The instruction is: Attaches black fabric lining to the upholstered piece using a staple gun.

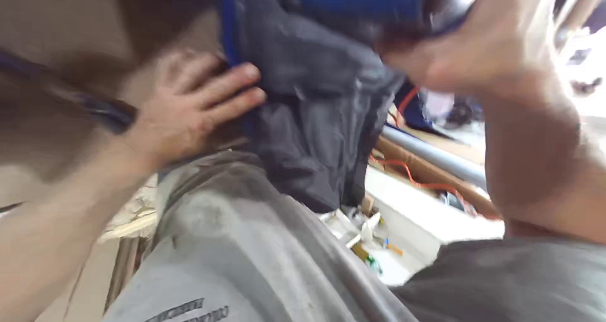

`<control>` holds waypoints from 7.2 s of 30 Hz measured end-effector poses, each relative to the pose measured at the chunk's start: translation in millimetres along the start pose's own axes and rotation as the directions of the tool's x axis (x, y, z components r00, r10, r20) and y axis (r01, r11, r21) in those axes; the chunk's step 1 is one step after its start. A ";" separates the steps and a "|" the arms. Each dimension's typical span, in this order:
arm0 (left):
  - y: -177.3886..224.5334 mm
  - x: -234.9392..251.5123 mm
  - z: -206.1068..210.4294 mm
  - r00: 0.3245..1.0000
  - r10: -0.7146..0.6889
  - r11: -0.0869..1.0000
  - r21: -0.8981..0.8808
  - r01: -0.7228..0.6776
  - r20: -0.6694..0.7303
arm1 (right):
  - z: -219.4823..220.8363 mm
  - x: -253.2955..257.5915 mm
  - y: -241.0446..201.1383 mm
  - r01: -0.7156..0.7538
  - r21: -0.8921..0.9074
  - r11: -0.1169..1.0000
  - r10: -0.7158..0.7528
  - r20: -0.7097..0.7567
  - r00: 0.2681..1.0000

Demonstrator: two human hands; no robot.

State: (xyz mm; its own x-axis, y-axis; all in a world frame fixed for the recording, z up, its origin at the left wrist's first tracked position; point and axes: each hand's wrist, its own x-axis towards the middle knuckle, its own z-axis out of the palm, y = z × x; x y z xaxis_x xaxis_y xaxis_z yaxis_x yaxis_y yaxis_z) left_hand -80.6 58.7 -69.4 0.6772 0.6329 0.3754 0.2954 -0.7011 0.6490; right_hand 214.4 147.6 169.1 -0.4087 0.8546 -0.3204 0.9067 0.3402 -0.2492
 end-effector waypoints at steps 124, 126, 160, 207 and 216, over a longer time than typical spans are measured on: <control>48.3 58.3 -15.4 0.922 0.378 0.924 0.032 -0.382 0.091 | 259.6 -139.4 -154.7 -0.573 0.208 0.793 0.525 -0.710 0.469; 49.2 60.2 -18.0 0.922 0.366 0.928 0.031 -0.372 0.124 | 267.2 -137.4 -149.5 -0.596 0.227 0.771 0.565 -0.675 0.475; 55.9 31.8 5.4 0.893 0.436 0.900 -0.036 -0.435 0.107 | 259.0 -140.0 -155.2 -0.427 0.138 0.894 0.370 -0.766 0.526; 44.2 49.0 -42.5 0.816 0.407 0.878 0.072 -0.474 0.410 | 270.9 -146.3 -136.7 -0.286 0.022 0.958 0.220 -0.697 0.682; 44.3 42.3 -19.6 0.892 0.434 0.889 0.105 -0.446 0.124 | 265.7 -151.3 -134.1 -0.292 0.009 0.956 0.208 -0.723 0.659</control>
State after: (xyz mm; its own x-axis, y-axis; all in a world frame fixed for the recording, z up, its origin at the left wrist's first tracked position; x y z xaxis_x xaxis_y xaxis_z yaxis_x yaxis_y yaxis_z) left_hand -52.1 60.8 -11.7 0.8163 0.2199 0.5342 0.0307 -0.9399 0.3400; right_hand 127.0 -131.6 8.2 -0.0056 0.9176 0.3974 0.9856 0.0722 -0.1529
